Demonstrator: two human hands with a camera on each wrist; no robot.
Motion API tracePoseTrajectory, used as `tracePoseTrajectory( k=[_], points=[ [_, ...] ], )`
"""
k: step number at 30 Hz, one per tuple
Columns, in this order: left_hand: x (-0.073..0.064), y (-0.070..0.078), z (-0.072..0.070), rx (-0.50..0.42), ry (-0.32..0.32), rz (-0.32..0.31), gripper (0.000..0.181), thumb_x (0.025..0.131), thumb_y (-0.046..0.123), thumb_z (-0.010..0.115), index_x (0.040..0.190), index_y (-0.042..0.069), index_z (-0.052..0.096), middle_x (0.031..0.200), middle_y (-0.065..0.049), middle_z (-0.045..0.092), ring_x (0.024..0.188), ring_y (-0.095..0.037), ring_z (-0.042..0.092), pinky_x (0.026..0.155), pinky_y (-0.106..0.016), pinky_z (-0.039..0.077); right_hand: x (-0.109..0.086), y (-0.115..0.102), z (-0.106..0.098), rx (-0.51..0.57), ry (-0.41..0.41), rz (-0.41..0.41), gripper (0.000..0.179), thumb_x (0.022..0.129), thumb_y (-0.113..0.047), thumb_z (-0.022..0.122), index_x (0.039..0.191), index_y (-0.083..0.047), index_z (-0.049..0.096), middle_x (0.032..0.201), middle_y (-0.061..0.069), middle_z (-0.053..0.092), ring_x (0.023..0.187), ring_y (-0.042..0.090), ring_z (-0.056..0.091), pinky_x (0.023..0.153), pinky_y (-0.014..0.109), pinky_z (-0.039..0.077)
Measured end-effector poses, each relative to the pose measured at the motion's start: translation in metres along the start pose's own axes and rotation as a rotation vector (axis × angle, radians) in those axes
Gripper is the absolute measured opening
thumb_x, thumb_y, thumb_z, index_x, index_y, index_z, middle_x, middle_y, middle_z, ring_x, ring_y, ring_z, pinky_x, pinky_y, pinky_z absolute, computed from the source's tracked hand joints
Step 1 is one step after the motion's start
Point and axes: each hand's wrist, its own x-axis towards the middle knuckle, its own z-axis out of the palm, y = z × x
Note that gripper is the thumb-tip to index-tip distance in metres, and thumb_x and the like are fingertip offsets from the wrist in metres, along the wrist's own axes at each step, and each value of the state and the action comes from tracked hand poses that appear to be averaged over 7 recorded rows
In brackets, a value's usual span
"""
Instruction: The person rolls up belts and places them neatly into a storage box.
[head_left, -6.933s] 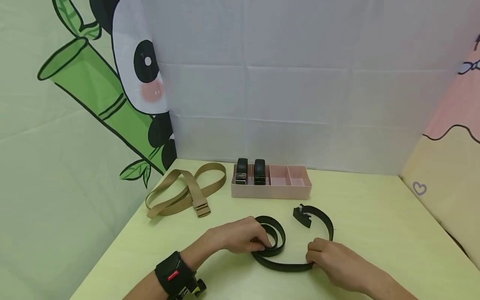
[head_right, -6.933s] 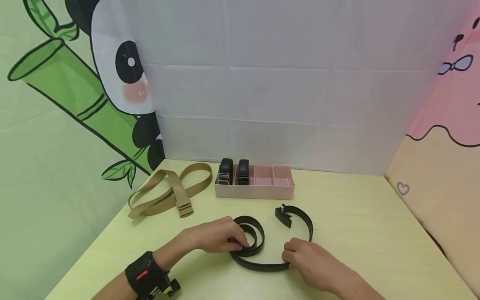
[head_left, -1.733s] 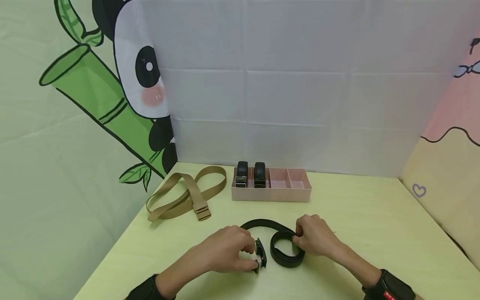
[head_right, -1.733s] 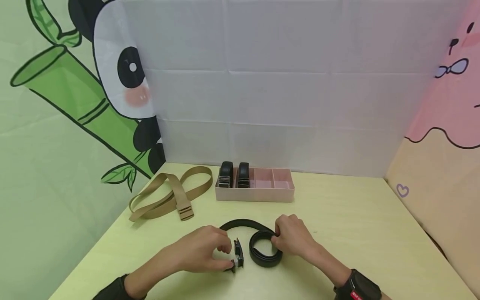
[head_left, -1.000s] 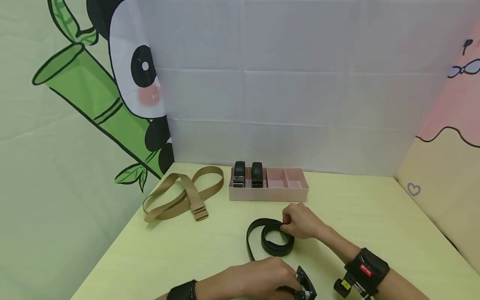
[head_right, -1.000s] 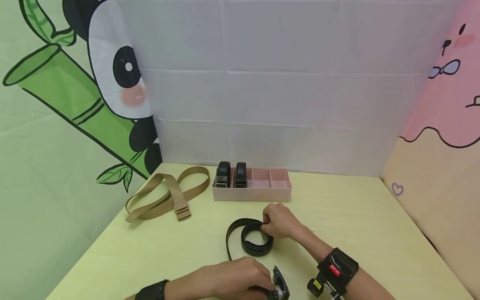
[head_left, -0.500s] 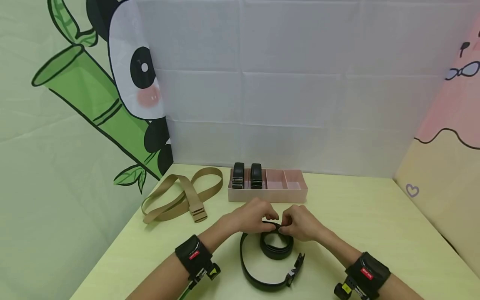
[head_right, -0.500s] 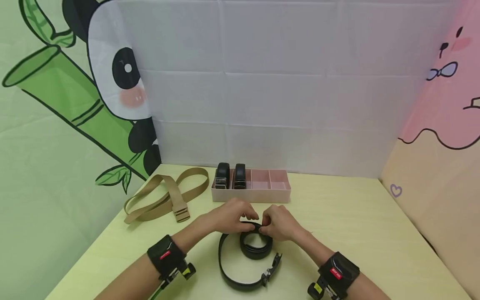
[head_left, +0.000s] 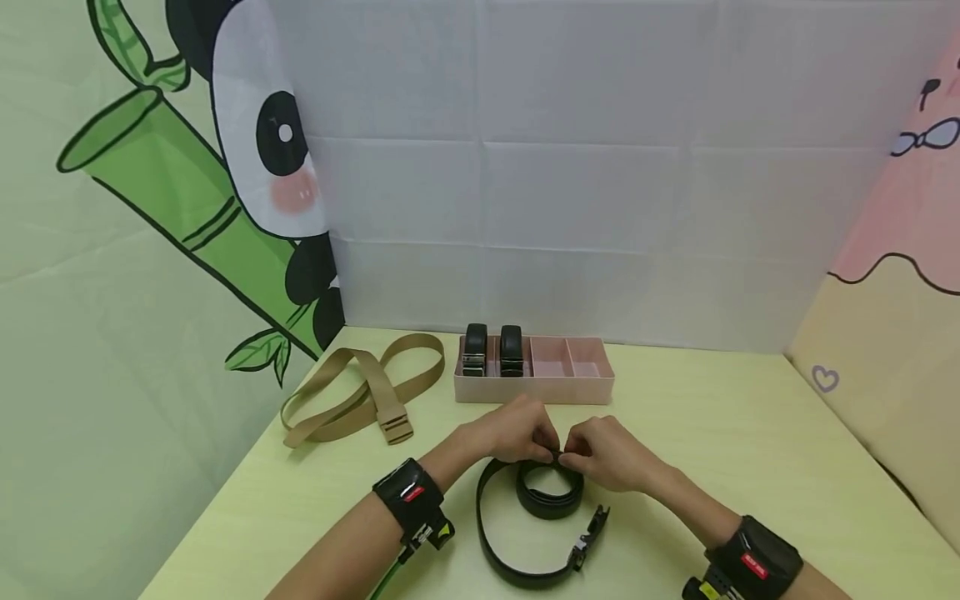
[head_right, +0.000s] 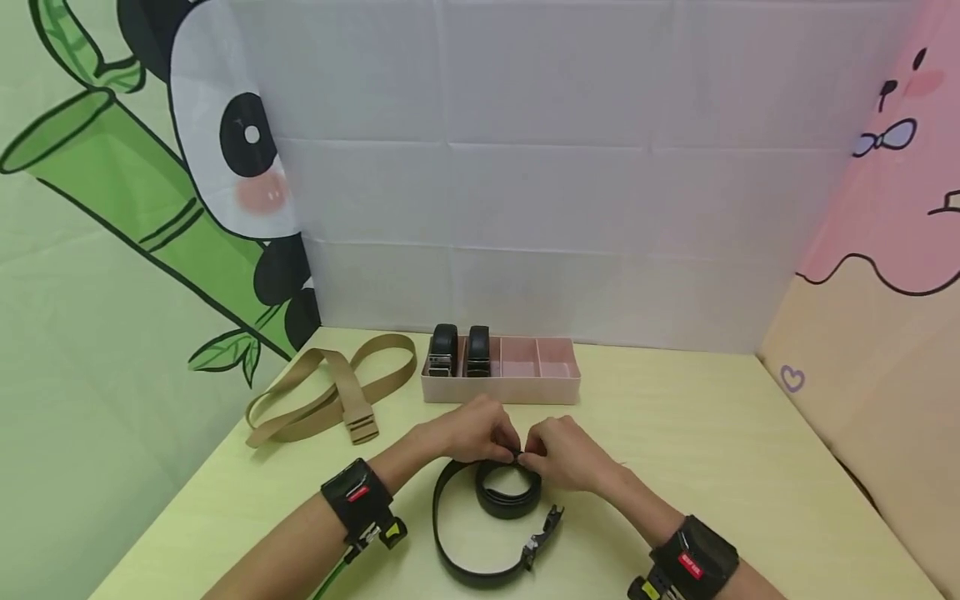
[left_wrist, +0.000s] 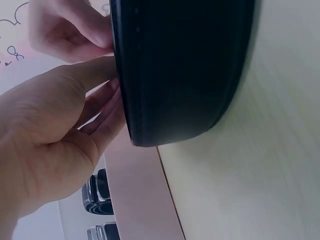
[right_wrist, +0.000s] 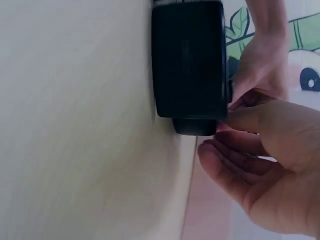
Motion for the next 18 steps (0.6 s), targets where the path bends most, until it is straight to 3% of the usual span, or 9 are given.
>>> tracePoseTrajectory(
  k=[3,6,9,14,18],
  points=[
    [-0.004,-0.001,0.000,0.013,-0.016,-0.020,0.011,0.100,0.011,0.087,0.110,0.013,0.091,0.104,0.001,0.089,0.089,0.001,0.079,0.079,-0.011,0.057,-0.018,-0.011,-0.006,-0.017,-0.040,-0.134,0.005,0.103,-0.011,0.080,0.100,-0.015,0.081,0.092,-0.009,0.078,0.082,-0.003,0.065,0.074,0.026,0.058],
    [-0.009,-0.001,-0.002,0.032,-0.021,-0.030,0.011,0.101,0.012,0.086,0.110,0.015,0.091,0.105,0.002,0.089,0.091,0.001,0.079,0.081,-0.012,0.058,-0.039,-0.026,-0.006,-0.019,-0.167,-0.301,0.006,0.103,-0.017,0.083,0.109,-0.019,0.081,0.107,-0.011,0.079,0.102,-0.001,0.070,0.088,0.028,0.062],
    [-0.013,-0.002,-0.004,0.052,-0.013,-0.022,0.010,0.101,0.011,0.085,0.109,0.016,0.091,0.104,0.003,0.089,0.091,0.000,0.078,0.081,-0.014,0.058,-0.054,-0.039,0.003,-0.052,-0.260,-0.444,0.009,0.103,-0.022,0.085,0.111,-0.023,0.081,0.112,-0.016,0.076,0.108,-0.004,0.066,0.092,0.019,0.058],
    [-0.021,-0.003,-0.003,0.053,-0.008,-0.011,0.011,0.102,0.011,0.085,0.111,0.014,0.090,0.106,0.001,0.089,0.090,-0.001,0.079,0.081,-0.014,0.058,-0.070,-0.039,0.016,-0.174,-0.156,-0.575,0.019,0.094,-0.012,0.090,0.099,-0.026,0.079,0.104,-0.019,0.071,0.098,-0.008,0.058,0.088,0.004,0.044],
    [-0.030,-0.004,-0.002,0.047,-0.023,-0.032,0.011,0.103,0.013,0.084,0.112,0.016,0.090,0.108,0.003,0.089,0.091,0.001,0.078,0.083,-0.013,0.058,-0.080,-0.020,0.007,-0.259,-0.090,-0.562,0.022,0.090,-0.010,0.093,0.098,-0.027,0.081,0.105,-0.018,0.072,0.101,-0.006,0.063,0.088,0.008,0.051]
  ],
)
